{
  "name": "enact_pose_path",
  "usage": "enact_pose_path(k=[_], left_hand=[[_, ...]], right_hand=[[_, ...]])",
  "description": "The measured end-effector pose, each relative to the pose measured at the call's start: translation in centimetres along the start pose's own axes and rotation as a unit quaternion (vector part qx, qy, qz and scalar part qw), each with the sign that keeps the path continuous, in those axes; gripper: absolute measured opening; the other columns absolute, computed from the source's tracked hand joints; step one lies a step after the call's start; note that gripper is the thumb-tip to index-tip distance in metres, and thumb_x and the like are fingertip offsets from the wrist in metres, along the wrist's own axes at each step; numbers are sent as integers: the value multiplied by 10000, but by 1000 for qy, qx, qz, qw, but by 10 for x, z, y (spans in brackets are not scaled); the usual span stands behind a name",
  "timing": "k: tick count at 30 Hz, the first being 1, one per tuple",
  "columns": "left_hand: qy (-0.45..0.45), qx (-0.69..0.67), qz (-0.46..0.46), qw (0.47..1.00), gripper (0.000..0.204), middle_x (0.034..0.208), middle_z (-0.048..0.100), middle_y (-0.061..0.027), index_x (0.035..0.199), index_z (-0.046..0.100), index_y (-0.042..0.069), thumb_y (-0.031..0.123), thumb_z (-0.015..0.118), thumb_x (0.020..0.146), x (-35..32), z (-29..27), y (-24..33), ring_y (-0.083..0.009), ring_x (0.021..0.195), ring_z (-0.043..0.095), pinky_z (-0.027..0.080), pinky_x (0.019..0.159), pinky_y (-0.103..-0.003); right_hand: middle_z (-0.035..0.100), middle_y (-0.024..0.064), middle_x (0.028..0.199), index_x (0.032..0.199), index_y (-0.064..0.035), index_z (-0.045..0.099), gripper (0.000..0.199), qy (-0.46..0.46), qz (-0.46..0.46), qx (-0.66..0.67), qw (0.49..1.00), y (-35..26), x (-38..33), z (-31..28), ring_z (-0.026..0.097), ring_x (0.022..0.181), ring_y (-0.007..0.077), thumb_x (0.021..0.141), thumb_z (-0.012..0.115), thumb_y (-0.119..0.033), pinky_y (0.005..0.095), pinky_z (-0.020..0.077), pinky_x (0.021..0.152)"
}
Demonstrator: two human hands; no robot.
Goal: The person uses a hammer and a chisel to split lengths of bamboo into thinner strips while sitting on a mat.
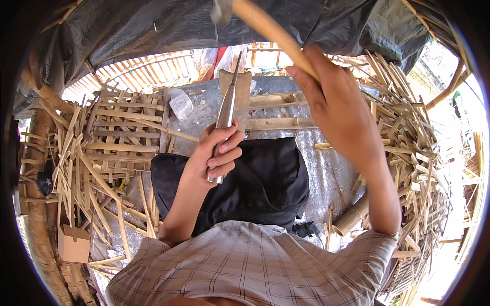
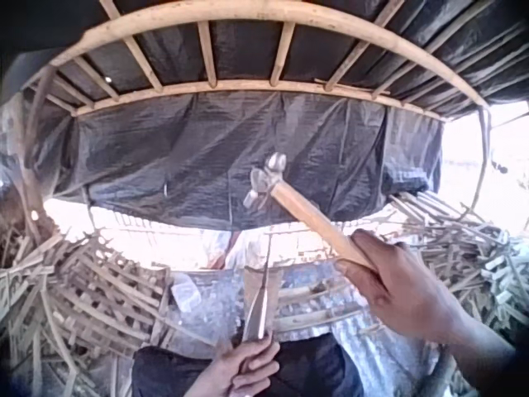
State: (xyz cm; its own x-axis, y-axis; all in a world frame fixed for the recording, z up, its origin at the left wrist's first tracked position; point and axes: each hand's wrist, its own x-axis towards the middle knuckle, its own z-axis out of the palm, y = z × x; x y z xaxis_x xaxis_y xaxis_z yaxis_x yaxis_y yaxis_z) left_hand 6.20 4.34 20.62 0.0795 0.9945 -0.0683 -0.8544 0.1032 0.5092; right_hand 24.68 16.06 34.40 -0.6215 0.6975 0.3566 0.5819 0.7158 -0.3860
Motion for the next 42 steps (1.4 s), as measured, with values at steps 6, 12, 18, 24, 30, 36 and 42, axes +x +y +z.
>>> enact_pose_path(k=[6, 12, 18, 24, 30, 36, 42], left_hand=[[3, 4, 6, 1000, 90, 674, 386, 39, 1057, 542, 63, 150, 547, 1031, 10, 3, -6, -4, 413, 303, 237, 277, -171], [7, 10, 21, 1000, 95, 675, 387, 39, 1010, 531, 66, 156, 554, 1032, 13, 5, -7, -4, 412, 309, 248, 278, -166], [25, 12, 10, 1000, 130, 672, 387, 42, 948, 495, 72, 149, 554, 1034, 17, 7, -8, 0, 412, 303, 254, 277, -168], [10, 1, 23, 1000, 150, 676, 386, 42, 920, 472, 78, 138, 555, 1030, 26, 11, -6, 4, 417, 306, 256, 279, -167], [20, 6, 34, 999, 153, 677, 384, 40, 910, 471, 87, 139, 551, 1030, 26, 4, -5, 1, 418, 303, 251, 281, -169], [23, 8, 11, 1000, 150, 677, 381, 41, 916, 466, 93, 140, 563, 1020, 25, 10, -9, -2, 417, 298, 237, 283, -170], [21, 9, 48, 999, 134, 677, 384, 40, 941, 479, 79, 144, 572, 1013, 23, 5, -9, -3, 415, 295, 241, 285, -172]], right_hand=[[541, 203, 580, 1258, -10, 477, 296, 79, -136, -110, 981, 51, -30, 57, 590, 548, 395, 1033, 583, -170, 467, 438, 554], [560, 252, 664, 1101, -3, 552, 152, 126, -46, 45, 990, 27, -6, 33, 557, 590, 455, 1027, 573, -134, 455, 430, 566], [598, 299, 723, 1023, 7, 502, 193, -58, -6, -39, 998, 40, -4, 39, 612, 728, 518, 1032, 555, -179, 581, 415, 621], [562, 257, 641, 1036, 24, 454, 187, 98, 25, 64, 993, 34, 4, 36, 607, 697, 511, 1008, 583, -108, 539, 428, 595], [552, 237, 655, 1102, 42, 486, 202, -70, -21, -3, 997, 52, 7, 21, 527, 502, 349, 1025, 554, -132, 468, 388, 534], [601, 190, 660, 1172, 51, 505, 243, 155, -35, 64, 985, 78, 2, 61, 540, 506, 242, 1047, 543, -153, 413, 404, 479], [591, 246, 639, 1112, 34, 507, 223, 7, -51, 1, 999, 56, 9, 19, 635, 553, 345, 1039, 563, -170, 482, 412, 499]])
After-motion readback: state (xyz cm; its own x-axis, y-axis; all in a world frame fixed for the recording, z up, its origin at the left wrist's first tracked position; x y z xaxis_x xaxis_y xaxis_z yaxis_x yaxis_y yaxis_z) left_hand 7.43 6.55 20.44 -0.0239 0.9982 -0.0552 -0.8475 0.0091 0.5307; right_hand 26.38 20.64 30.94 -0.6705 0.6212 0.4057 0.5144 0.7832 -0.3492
